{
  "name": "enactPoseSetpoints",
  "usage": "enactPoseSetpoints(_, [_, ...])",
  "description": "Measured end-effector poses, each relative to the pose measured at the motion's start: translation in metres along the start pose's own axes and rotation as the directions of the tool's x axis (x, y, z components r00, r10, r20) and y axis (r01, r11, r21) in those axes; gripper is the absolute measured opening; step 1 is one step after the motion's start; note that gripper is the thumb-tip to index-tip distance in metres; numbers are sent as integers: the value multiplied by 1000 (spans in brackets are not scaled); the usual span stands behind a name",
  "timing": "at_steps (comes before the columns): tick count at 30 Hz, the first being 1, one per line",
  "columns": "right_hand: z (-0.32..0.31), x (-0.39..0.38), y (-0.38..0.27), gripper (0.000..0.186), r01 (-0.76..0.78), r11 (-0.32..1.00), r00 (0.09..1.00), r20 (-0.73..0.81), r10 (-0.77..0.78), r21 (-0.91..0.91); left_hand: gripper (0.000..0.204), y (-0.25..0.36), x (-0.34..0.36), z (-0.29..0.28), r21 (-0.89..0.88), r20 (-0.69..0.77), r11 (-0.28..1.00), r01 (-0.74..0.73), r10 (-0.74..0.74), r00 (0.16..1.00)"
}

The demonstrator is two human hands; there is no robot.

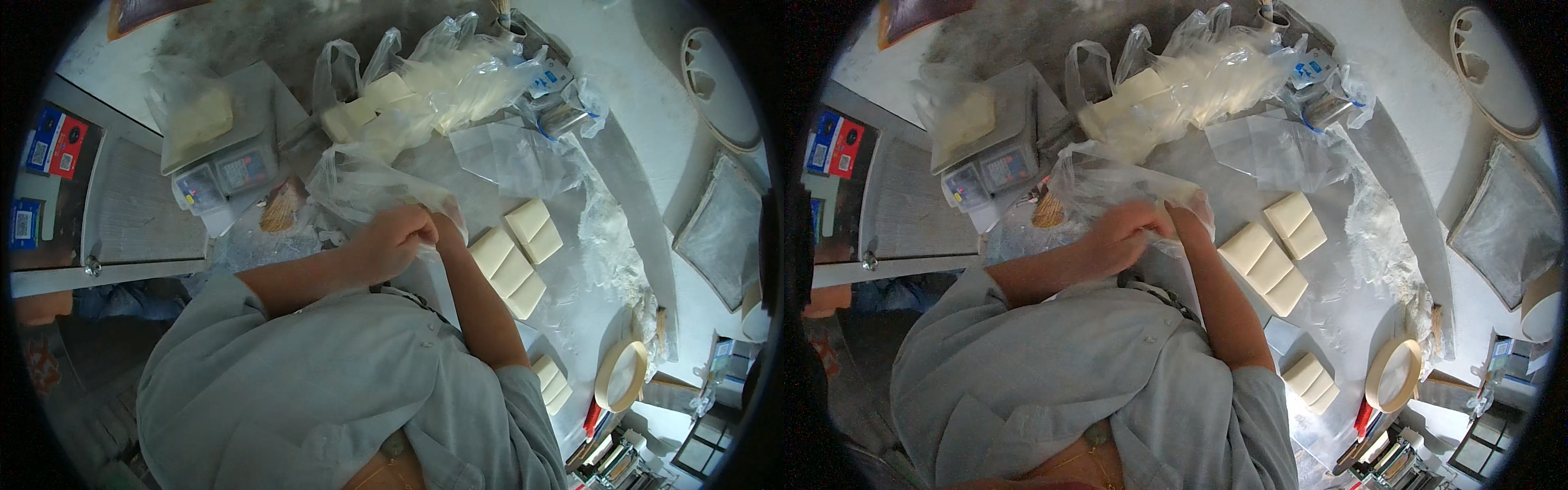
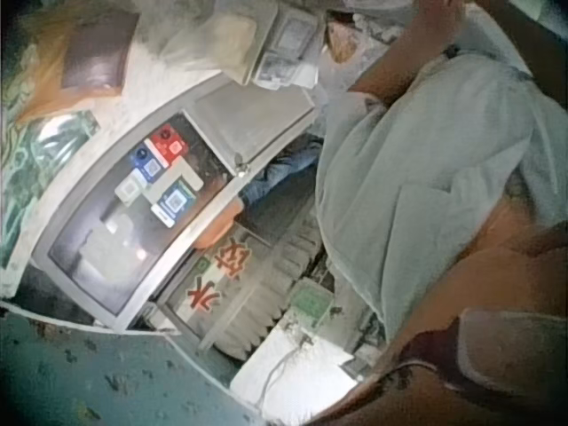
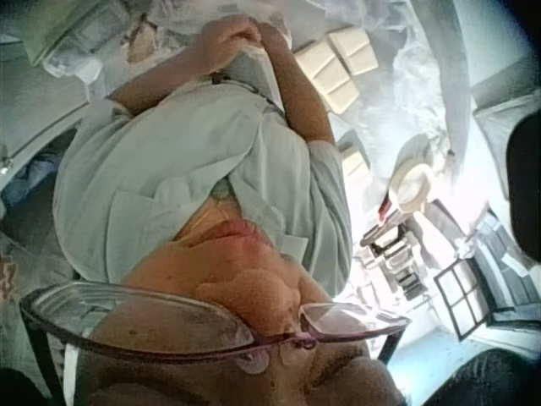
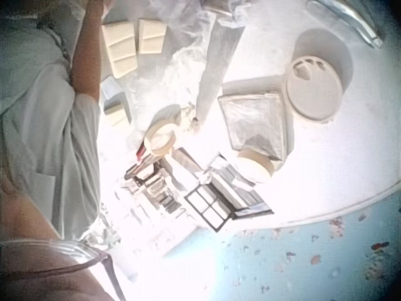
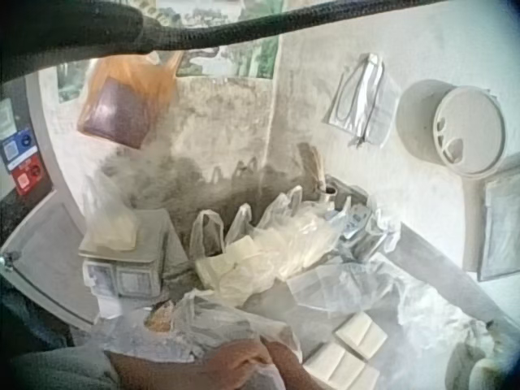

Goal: The person mixes dough pieces in a wooden bowl, then separates and stacks rectangular dough blocks on a stainless steel countertop. The person places the stacked dough into a plastic bag.

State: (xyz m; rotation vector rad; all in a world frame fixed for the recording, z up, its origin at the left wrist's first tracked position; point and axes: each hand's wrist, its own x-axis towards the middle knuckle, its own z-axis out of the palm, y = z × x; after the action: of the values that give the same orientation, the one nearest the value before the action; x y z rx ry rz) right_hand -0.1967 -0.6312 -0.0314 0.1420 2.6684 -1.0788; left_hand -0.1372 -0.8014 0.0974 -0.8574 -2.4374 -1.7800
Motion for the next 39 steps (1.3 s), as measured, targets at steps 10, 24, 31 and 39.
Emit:
enactPoseSetpoints(10, [-35, -15, -2, 46, 80, 927, 993, 112, -42, -366, 39, -145, 27, 34, -560, 199, 247, 791, -887, 418])
enactPoseSetpoints(24, [-15, -13, -22, 40, -298, 670, 937, 342, 70, 680, 58, -163, 30, 30, -780, 460, 49, 623, -630, 625])
enactPoseSetpoints(31, [28, 1, 35, 36, -372, 339, 925, 316, 212, 864, 73, -168, 17, 36, -659, 337, 171, 732, -804, 491])
enactPoseSetpoints(39, [-76, -89, 50, 31, 105, 878, 992, 10, -124, 467, 55, -113, -20, 86, -132, -112, 542, 830, -840, 531])
